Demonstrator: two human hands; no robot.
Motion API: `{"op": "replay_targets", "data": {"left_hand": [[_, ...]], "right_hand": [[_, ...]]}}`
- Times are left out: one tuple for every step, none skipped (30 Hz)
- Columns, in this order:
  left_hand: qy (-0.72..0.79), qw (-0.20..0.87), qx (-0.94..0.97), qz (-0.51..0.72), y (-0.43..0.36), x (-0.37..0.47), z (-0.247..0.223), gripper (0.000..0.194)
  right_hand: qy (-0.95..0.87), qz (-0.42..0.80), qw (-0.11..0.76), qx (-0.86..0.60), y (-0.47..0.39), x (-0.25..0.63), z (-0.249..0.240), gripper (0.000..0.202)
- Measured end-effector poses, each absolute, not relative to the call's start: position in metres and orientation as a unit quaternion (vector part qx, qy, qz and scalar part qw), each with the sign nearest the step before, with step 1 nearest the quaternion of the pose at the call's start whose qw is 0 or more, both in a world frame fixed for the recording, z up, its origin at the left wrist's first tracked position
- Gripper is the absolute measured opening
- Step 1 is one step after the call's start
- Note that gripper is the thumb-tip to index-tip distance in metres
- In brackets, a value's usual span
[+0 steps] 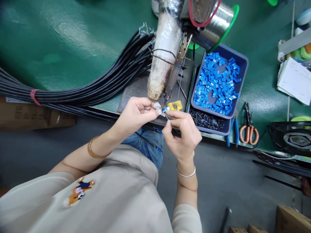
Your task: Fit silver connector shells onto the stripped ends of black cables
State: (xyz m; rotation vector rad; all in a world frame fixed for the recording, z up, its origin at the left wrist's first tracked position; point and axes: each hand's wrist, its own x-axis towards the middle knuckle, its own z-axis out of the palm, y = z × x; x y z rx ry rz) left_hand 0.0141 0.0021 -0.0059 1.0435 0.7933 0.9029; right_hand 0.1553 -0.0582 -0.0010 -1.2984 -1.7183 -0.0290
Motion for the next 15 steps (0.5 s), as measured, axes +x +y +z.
{"op": "replay_targets", "data": {"left_hand": [[0.358,0.699,0.467,0.406,0.0022,0.014,-0.0052,0.004],[0.359,0.7,0.465,0.406,0.0023,0.0139,-0.0044,0.004],[0.36,0.701,0.463,0.406,0.0024,0.0138,-0.0035,0.005],[0.36,0.702,0.461,0.406,0.0026,0.0138,-0.0027,0.005],[0.361,0.703,0.46,0.405,0.0027,0.0137,-0.002,0.005],[0.361,0.703,0.46,0.404,0.0029,0.0136,-0.0016,0.005],[0.361,0.704,0.46,0.404,0.003,0.0135,-0.0014,0.005],[0.361,0.704,0.459,0.403,0.0032,0.0133,-0.0016,0.005],[0.36,0.706,0.459,0.402,0.0033,0.0131,-0.0021,0.005],[0.359,0.707,0.459,0.4,0.0033,0.0128,-0.0029,0.005],[0.357,0.709,0.46,0.397,0.0033,0.0124,-0.0038,0.005],[0.355,0.711,0.461,0.393,0.0032,0.0121,-0.0047,0.005],[0.355,0.713,0.463,0.389,0.003,0.0119,-0.0054,0.005],[0.356,0.713,0.465,0.386,0.0028,0.0118,-0.0058,0.006],[0.357,0.712,0.467,0.384,0.0026,0.0118,-0.0058,0.006]], "right_hand": [[-0.703,-0.014,0.472,-0.532,-0.0581,0.1554,-0.0004,0.018],[-0.704,-0.016,0.47,-0.532,-0.0581,0.1555,0.0003,0.018],[-0.706,-0.019,0.468,-0.532,-0.0581,0.1555,0.0011,0.018],[-0.708,-0.022,0.465,-0.532,-0.0582,0.1556,0.0019,0.019],[-0.71,-0.024,0.461,-0.533,-0.0583,0.1557,0.0028,0.019],[-0.712,-0.026,0.456,-0.534,-0.0584,0.1558,0.0036,0.019],[-0.714,-0.028,0.45,-0.535,-0.0586,0.1559,0.0043,0.019],[-0.716,-0.028,0.445,-0.537,-0.0588,0.1561,0.0049,0.019],[-0.718,-0.028,0.44,-0.538,-0.0591,0.1562,0.0051,0.018],[-0.719,-0.027,0.437,-0.539,-0.0593,0.1563,0.0052,0.018],[-0.72,-0.026,0.435,-0.54,-0.0595,0.1564,0.005,0.018],[-0.721,-0.024,0.434,-0.54,-0.0596,0.1565,0.0046,0.017],[-0.721,-0.022,0.434,-0.54,-0.0596,0.1566,0.0042,0.017],[-0.721,-0.02,0.434,-0.54,-0.0596,0.1568,0.0038,0.017],[-0.721,-0.017,0.434,-0.54,-0.0594,0.1569,0.0037,0.017]]}}
